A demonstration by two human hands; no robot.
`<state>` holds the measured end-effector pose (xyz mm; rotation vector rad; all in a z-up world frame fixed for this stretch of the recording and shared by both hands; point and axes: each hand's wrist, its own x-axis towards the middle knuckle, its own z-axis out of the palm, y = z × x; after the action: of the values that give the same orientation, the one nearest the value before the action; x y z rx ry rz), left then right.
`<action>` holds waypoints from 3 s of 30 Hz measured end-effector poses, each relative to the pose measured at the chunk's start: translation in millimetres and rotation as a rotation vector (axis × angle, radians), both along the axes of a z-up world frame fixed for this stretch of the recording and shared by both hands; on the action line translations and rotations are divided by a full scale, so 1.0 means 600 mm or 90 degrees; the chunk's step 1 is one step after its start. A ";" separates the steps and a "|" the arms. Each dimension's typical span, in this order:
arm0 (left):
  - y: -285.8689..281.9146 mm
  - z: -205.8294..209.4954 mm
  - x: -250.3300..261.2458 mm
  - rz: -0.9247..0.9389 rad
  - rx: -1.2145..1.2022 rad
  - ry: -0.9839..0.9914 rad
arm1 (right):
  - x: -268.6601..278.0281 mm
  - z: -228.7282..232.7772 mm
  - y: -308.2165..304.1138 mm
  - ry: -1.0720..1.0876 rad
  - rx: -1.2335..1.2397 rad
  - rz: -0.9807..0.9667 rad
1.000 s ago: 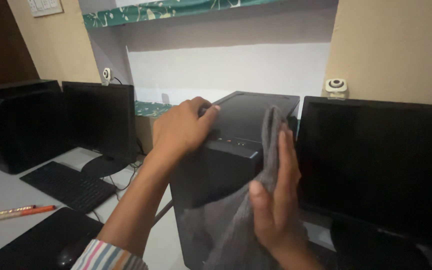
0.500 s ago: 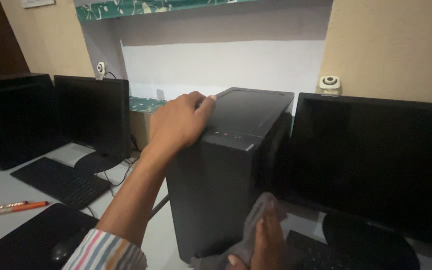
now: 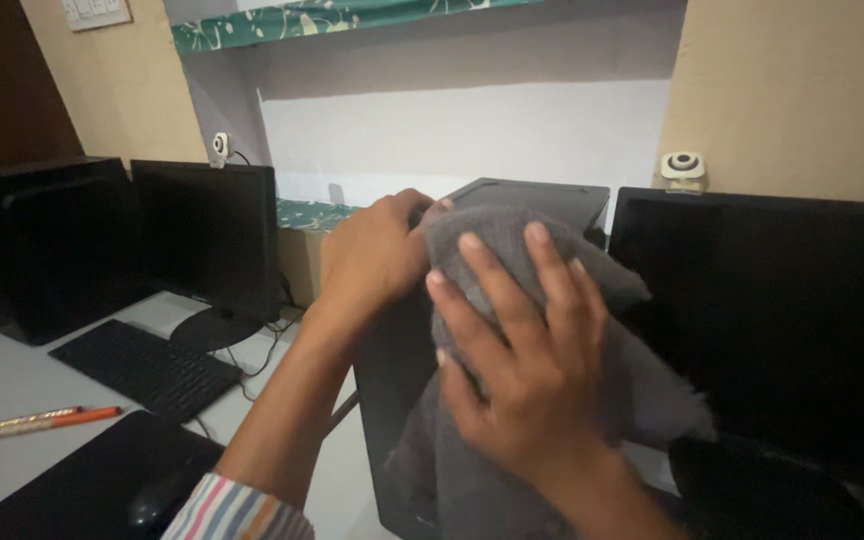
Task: The person wipes the exterior of a black computer tower with a gray cloth, covering the top, front, sides, and back. The person rotates the tower to access different surfaces and continues wiping until the entire exterior is covered.
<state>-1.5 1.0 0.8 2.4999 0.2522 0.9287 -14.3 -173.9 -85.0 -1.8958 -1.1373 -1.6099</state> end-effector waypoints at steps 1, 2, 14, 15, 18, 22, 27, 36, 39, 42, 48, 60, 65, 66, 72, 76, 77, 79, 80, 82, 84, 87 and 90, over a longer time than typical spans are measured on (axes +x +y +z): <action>-0.001 0.001 0.001 0.004 0.005 0.001 | 0.003 -0.013 -0.001 0.004 -0.005 0.004; -0.002 0.001 0.001 0.008 0.009 0.001 | 0.006 -0.034 -0.003 0.008 -0.010 0.008; 0.004 -0.004 0.006 0.018 0.039 -0.007 | 0.082 -0.424 -0.037 -0.120 -0.238 -0.075; 0.004 -0.005 0.005 0.010 0.041 -0.025 | 0.086 -0.435 -0.039 -0.136 -0.227 -0.087; 0.001 -0.006 0.004 0.027 0.034 -0.010 | 0.084 -0.428 -0.054 -0.119 -0.272 -0.077; 0.001 -0.002 0.004 0.028 0.030 0.003 | 0.081 -0.329 -0.068 -0.079 -0.299 0.035; -0.002 -0.005 0.003 0.019 0.030 -0.014 | 0.069 -0.151 -0.071 -0.142 -0.256 0.061; 0.008 -0.007 0.007 -0.006 0.015 -0.035 | 0.108 0.079 -0.041 0.039 -0.173 0.216; 0.011 -0.009 0.012 -0.002 0.016 -0.057 | 0.138 0.119 -0.039 0.330 -0.193 0.248; 0.012 -0.012 0.012 -0.010 0.010 -0.063 | 0.169 0.146 -0.035 0.514 -0.205 0.202; 0.011 -0.010 0.008 0.003 0.001 -0.060 | 0.188 0.165 -0.023 0.570 -0.231 0.191; 0.003 -0.007 0.005 0.009 0.042 -0.003 | 0.218 0.054 -0.043 0.322 0.126 0.352; 0.000 -0.003 0.010 0.027 0.071 -0.016 | 0.260 0.020 -0.042 0.389 0.220 0.302; -0.002 -0.004 0.012 0.030 0.073 -0.021 | 0.259 0.006 -0.042 0.452 0.260 0.343; -0.003 -0.003 0.011 0.046 0.060 0.038 | 0.251 -0.049 -0.026 0.621 0.418 0.376; -0.007 -0.005 0.005 0.046 0.066 0.010 | 0.238 -0.074 -0.037 0.603 0.432 0.370; -0.007 -0.005 0.004 0.050 0.065 0.009 | 0.235 -0.077 -0.039 0.595 0.432 0.370; -0.008 -0.002 0.005 0.055 0.067 0.009 | 0.235 -0.074 -0.040 0.577 0.432 0.370; -0.008 -0.001 0.006 0.054 0.072 0.010 | 0.236 -0.068 -0.040 0.567 0.430 0.373; -0.007 -0.001 0.004 0.061 0.066 0.022 | 0.231 -0.064 -0.041 0.555 0.425 0.373; -0.009 -0.003 0.004 0.069 0.051 0.045 | 0.225 -0.064 -0.043 0.544 0.425 0.370; -0.008 -0.002 0.003 0.060 0.075 0.030 | 0.224 -0.056 -0.046 0.523 0.420 0.367; -0.006 0.000 0.005 0.057 0.084 0.016 | 0.226 -0.054 -0.044 0.508 0.415 0.363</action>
<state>1.4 -2.8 1.0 2.6413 0.3242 0.9784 121.4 -200.2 -117.2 -1.3658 -0.6006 -0.6604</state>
